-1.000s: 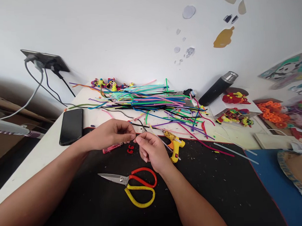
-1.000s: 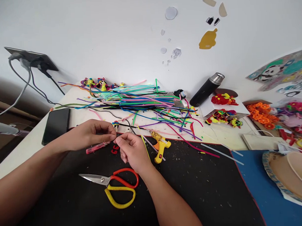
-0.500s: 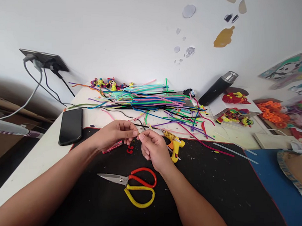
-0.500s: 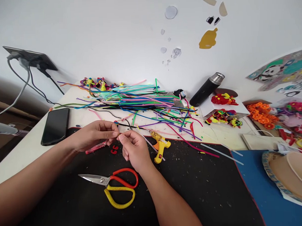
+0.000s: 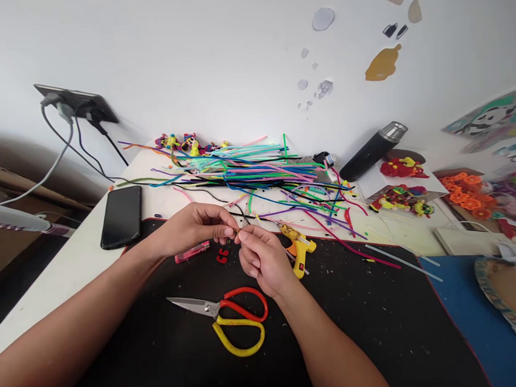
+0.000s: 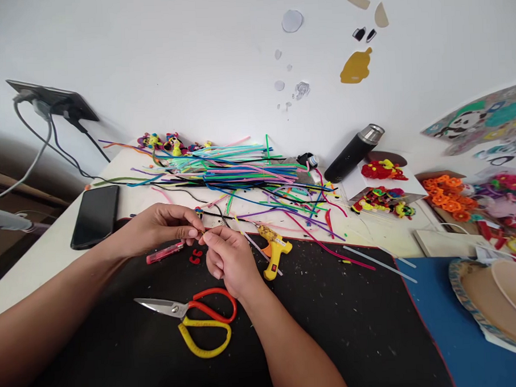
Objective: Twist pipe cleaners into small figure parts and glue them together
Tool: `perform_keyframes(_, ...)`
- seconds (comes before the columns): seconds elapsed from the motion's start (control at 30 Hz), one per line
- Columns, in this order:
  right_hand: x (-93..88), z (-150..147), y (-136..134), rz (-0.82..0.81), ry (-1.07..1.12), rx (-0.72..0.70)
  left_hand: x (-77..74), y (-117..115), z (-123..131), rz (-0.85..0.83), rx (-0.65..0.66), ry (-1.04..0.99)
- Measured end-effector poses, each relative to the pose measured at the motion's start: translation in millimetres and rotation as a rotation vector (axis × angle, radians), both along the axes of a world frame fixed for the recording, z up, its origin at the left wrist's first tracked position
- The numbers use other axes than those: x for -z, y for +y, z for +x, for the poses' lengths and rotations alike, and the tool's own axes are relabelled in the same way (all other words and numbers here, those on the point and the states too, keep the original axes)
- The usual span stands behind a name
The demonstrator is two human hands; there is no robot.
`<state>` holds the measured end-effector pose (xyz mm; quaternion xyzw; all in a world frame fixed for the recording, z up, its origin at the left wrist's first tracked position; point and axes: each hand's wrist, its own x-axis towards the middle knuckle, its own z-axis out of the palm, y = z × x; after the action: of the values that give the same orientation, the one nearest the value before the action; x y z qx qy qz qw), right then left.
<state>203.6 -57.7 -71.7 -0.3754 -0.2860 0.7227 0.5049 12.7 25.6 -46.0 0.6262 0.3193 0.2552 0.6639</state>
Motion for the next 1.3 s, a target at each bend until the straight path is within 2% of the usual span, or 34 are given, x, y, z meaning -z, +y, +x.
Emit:
perform_keyframes(0.2, 0.4, -0.2, -0.5, -0.009, 0.012, 0.007, -0.6, -2.2, 0.9, 0.023, 0.008, -0.025)
perform_keyframes(0.47, -0.5, -0.5, 0.4, -0.032, 0.058, 0.038, 6.5, -6.4, 4.9, -0.015, -0.043, -0.067)
perform_keyframes(0.8, 4.0, -0.4, 1.1, -0.043, 0.082, 0.039, 3.8, -9.6, 8.4, 0.001, -0.075, -0.068)
perform_keyframes(1.3, 6.8, -0.3, 2.5, -0.074, 0.118, 0.041, 11.9, -12.8, 10.8, 0.118, -0.129, 0.008)
